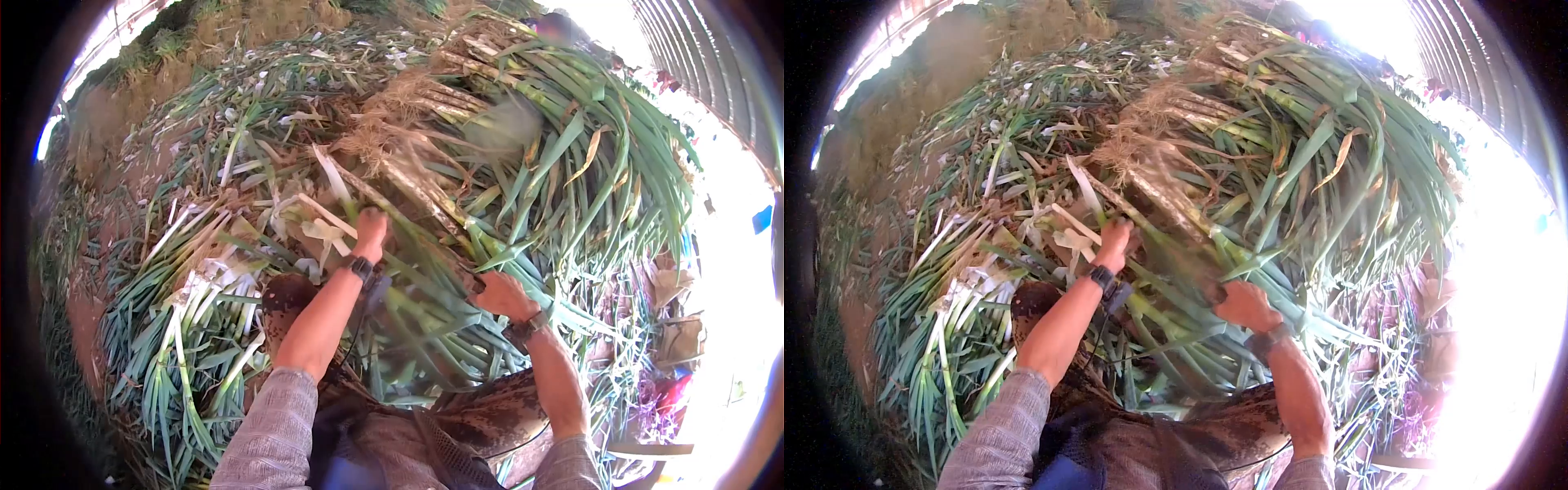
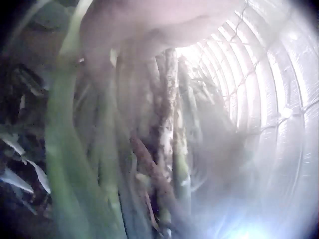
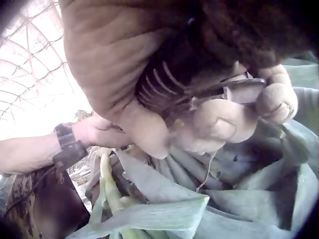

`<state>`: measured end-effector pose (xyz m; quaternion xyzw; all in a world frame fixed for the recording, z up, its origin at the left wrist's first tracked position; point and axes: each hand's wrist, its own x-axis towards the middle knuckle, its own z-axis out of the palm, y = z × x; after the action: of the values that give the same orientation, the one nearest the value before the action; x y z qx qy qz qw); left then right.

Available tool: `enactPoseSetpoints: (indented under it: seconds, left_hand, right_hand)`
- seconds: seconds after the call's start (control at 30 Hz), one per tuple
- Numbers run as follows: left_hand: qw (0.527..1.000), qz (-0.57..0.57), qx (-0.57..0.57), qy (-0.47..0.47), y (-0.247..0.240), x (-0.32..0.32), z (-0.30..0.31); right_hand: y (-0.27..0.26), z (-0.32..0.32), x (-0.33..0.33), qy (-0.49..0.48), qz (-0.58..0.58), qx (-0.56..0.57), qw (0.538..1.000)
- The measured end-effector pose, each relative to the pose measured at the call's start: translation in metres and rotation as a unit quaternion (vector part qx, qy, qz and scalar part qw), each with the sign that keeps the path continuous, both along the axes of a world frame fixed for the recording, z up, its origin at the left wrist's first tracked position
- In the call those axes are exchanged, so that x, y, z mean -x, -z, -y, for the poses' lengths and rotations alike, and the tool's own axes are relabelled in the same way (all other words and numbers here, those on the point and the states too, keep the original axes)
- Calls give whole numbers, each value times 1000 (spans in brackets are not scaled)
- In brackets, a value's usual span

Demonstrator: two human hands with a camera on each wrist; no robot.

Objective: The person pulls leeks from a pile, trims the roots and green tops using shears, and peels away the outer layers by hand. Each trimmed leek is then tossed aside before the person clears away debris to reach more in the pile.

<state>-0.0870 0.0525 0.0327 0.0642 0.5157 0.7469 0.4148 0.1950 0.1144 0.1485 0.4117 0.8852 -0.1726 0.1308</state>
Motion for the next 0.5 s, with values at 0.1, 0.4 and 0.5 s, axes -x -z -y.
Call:
enactPoseSetpoints:
  seconds: [0.1,0.4,0.5]
  left_hand:
    - [998,41,33,17,-4,15,-19]
    - [993,86,13,84,11,2,-36]
    - [988,90,-34,121,-22,-24,-19]
  right_hand:
    - [-9,4,-1,2,11,11,1000]
    - [-21,4,-24,28,-78,-3,997]
    - [-14,-3,-42,2,-83,-36,996]
